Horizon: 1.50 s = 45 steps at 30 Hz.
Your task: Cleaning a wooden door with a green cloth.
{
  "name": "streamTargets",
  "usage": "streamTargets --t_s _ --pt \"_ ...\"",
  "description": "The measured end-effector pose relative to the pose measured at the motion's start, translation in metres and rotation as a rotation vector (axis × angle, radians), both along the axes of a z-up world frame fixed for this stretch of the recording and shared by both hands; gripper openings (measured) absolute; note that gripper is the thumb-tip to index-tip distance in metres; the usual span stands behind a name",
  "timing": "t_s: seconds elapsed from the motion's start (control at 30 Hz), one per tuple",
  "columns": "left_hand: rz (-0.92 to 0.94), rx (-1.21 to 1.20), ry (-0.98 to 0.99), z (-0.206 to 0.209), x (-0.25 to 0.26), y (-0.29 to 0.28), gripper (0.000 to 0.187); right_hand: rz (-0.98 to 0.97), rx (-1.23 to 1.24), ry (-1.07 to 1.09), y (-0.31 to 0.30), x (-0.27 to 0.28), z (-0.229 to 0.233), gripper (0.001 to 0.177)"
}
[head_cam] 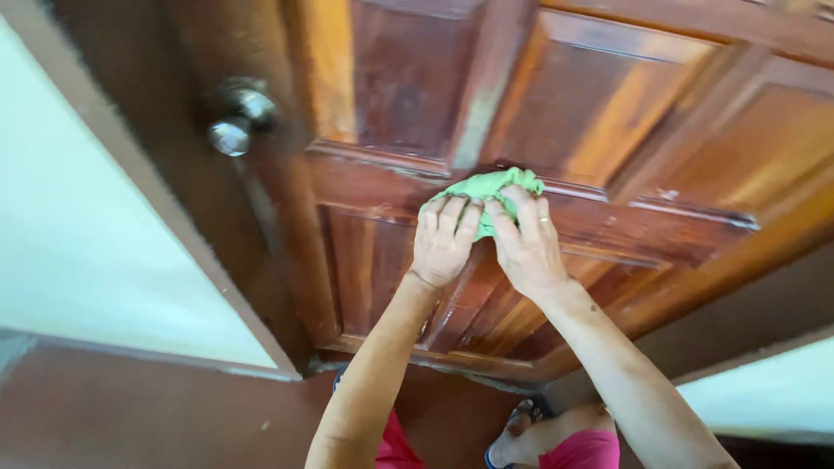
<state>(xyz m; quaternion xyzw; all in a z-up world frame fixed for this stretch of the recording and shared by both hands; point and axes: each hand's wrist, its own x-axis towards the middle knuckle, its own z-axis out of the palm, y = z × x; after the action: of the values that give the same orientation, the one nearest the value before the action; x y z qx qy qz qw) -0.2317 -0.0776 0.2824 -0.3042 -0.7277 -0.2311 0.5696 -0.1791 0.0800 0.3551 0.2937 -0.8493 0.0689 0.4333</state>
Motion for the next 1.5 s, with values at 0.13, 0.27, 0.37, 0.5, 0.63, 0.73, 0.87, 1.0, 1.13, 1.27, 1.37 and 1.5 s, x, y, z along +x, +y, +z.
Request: streamTargets --t_s 0.13,0.27,0.37,0.5,0.63,0.73,0.87,1.0,1.13,1.27,1.37,1.5 --pt "0.087 0.183 0.008 -0.013 -0.007 -0.032 0.043 0.065 0.157 0.041 -0.044 -0.018 0.006 0.049" --pt "0.160 0.244 -0.038 -0.025 -0.015 -0.063 0.043 0.129 0.257 0.070 -0.085 -0.034 0.008 0.045" --pt "0.181 0.356 -0.047 -0.024 -0.014 -0.087 0.045 0.180 0.332 0.056 -0.116 -0.044 0.011 0.048" --pt "0.216 0.442 -0.131 -0.022 -0.014 -0.117 0.050 0.244 0.397 0.065 -0.155 -0.058 0.015 0.044" --pt "0.224 0.540 -0.143 -0.009 -0.008 -0.144 0.052 0.321 0.407 0.098 -0.190 -0.065 0.018 0.040" --pt "0.253 0.557 -0.209 -0.018 -0.014 -0.160 0.060 0.306 0.432 0.134 -0.212 -0.080 0.007 0.039" --pt "0.236 0.568 -0.187 -0.018 -0.016 -0.161 0.069 0.156 0.569 0.158 -0.230 -0.083 0.008 0.038" --pt "0.244 0.506 -0.148 -0.013 -0.015 -0.137 0.079 0.192 0.542 0.178 -0.206 -0.067 0.033 0.044" --pt "0.224 0.459 -0.234 0.010 -0.015 -0.094 0.066 0.026 0.668 0.234 -0.137 -0.069 0.050 0.041" --pt "0.177 0.342 -0.119 0.076 -0.005 -0.056 0.056 0.068 0.527 0.237 -0.085 -0.048 0.097 0.040" --pt "0.133 0.371 -0.037 0.116 -0.011 -0.046 0.051 0.069 0.441 0.304 -0.069 -0.045 0.128 0.041" --pt "0.075 0.294 -0.005 0.161 -0.014 -0.056 0.054 0.049 0.274 0.418 -0.076 -0.054 0.148 0.040"
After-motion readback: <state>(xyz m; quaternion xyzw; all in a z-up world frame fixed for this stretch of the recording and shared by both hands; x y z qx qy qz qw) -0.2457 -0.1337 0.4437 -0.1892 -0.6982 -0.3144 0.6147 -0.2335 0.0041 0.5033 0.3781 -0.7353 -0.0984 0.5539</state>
